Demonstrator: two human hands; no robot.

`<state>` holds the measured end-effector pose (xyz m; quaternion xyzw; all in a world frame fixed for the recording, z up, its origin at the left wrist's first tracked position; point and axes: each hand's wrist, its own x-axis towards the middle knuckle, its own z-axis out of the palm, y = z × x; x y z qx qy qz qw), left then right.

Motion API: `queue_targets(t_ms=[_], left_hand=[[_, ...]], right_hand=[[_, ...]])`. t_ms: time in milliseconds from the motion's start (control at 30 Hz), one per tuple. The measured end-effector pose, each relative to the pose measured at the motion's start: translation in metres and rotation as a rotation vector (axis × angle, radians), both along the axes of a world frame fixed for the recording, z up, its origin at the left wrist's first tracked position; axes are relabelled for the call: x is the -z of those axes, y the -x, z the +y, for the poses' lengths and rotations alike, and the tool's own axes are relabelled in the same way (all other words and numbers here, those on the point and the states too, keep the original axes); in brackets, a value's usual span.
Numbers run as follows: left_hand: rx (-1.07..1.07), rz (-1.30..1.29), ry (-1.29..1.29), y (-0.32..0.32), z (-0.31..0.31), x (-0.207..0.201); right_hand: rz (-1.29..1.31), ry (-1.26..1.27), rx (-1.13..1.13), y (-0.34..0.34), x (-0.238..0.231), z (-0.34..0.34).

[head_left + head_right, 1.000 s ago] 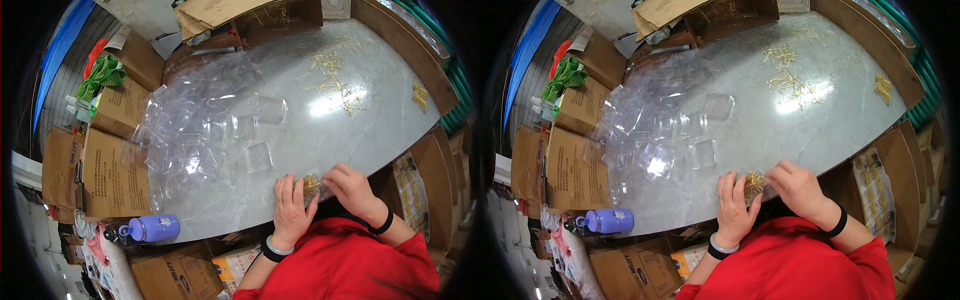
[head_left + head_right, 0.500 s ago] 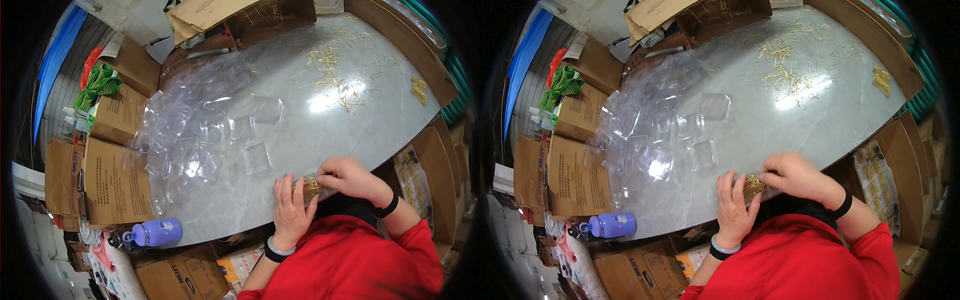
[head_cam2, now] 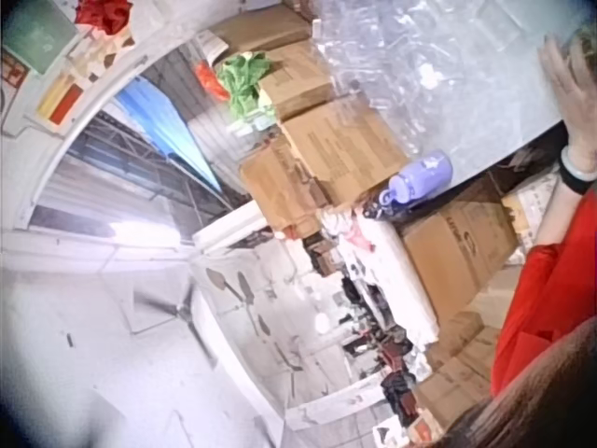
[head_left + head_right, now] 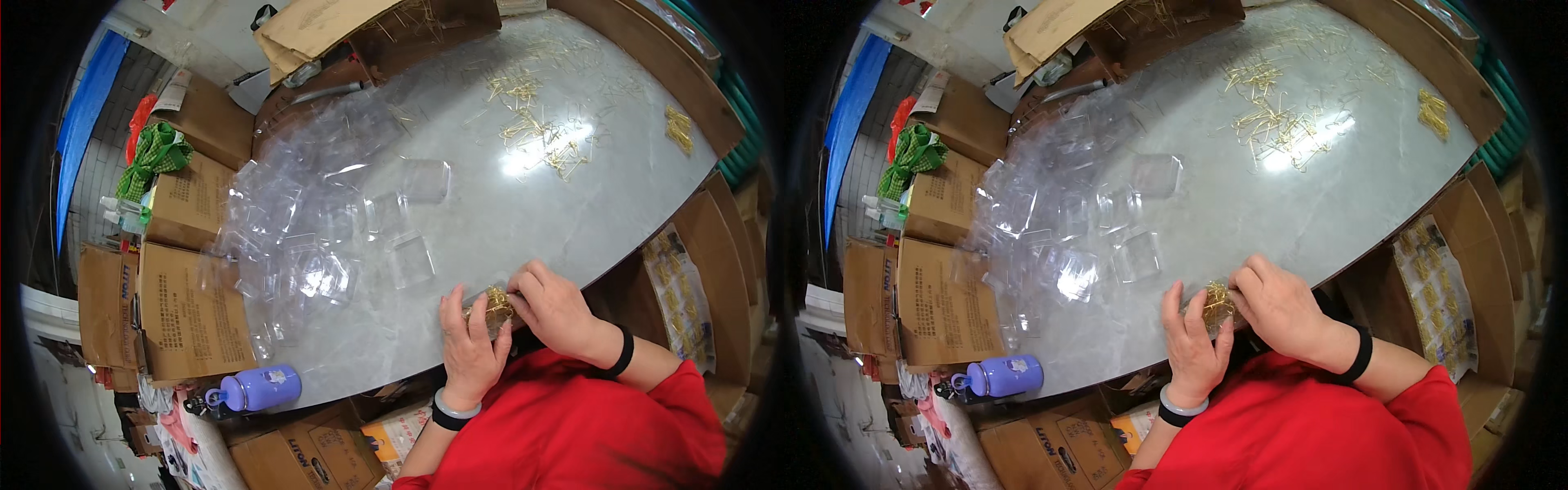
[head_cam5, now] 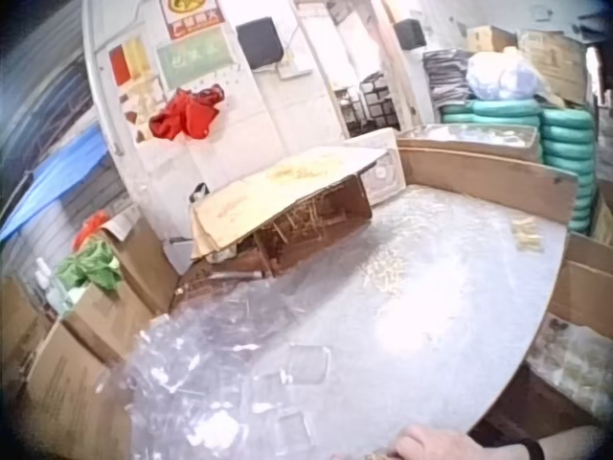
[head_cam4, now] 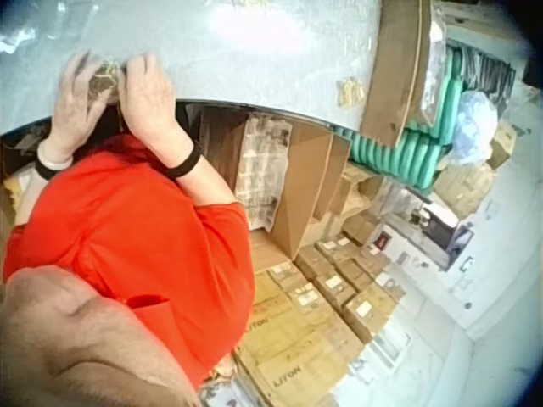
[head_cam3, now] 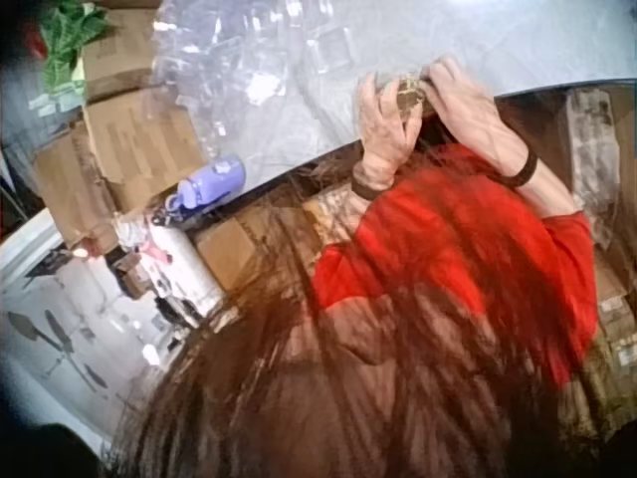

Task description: The recorder is seen counting and packaging small metal pins into small plastic bags.

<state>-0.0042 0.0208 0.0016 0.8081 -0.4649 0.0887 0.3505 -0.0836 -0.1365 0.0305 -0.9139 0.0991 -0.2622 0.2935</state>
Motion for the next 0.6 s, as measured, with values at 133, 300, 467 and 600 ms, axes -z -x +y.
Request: queue_targets(t_ms=[133, 300, 467, 600], left_hand=[[0.02, 0.042, 0.038, 0.001, -0.002, 0.001], [-0.013, 0.027, -0.005, 0.001, -0.001, 0.001], [-0.006, 0.011, -0.028, 0.0, -0.002, 0.001], [0.011, -0.001, -0.008, -0.001, 0.0, -0.003]], right_hand=[[0.06, -0.049, -0.057, 0.01, -0.004, -0.006], [-0.024, -0.178, -0.008, 0.017, -0.006, -0.005], [-0.03, -0.043, 0.014, 0.018, 0.001, -0.004], [-0.1, 0.13, 0.014, 0.0, 0.004, 0.004]])
